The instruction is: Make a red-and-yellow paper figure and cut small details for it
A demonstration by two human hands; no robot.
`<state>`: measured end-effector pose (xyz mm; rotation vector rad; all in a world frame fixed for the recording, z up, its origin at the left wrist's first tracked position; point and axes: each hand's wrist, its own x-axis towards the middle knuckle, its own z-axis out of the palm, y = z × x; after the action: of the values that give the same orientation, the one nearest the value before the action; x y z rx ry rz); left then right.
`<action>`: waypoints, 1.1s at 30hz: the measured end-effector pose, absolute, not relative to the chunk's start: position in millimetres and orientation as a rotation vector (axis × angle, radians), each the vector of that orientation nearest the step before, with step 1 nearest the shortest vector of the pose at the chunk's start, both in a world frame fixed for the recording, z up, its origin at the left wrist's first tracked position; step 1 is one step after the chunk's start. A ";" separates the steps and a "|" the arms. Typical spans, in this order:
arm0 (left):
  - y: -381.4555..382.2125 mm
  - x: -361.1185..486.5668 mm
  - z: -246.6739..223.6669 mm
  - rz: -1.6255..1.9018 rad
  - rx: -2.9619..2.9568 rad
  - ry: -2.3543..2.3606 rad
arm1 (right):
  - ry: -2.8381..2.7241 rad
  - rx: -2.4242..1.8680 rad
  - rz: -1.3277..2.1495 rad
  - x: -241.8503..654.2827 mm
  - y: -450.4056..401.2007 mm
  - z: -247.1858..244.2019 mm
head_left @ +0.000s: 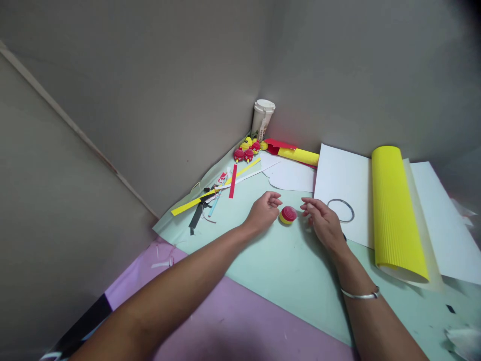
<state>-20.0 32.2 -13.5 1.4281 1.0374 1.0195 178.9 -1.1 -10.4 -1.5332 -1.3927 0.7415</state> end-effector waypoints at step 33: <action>22.2 -12.2 -20.4 0.902 1.969 1.062 | -1.829 -1.327 0.727 168.4 -11.0 -8.3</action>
<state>-12.2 22.2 -20.4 1.9692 1.0617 0.9022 168.4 -11.0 -8.3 -1.3272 -1.8290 0.7273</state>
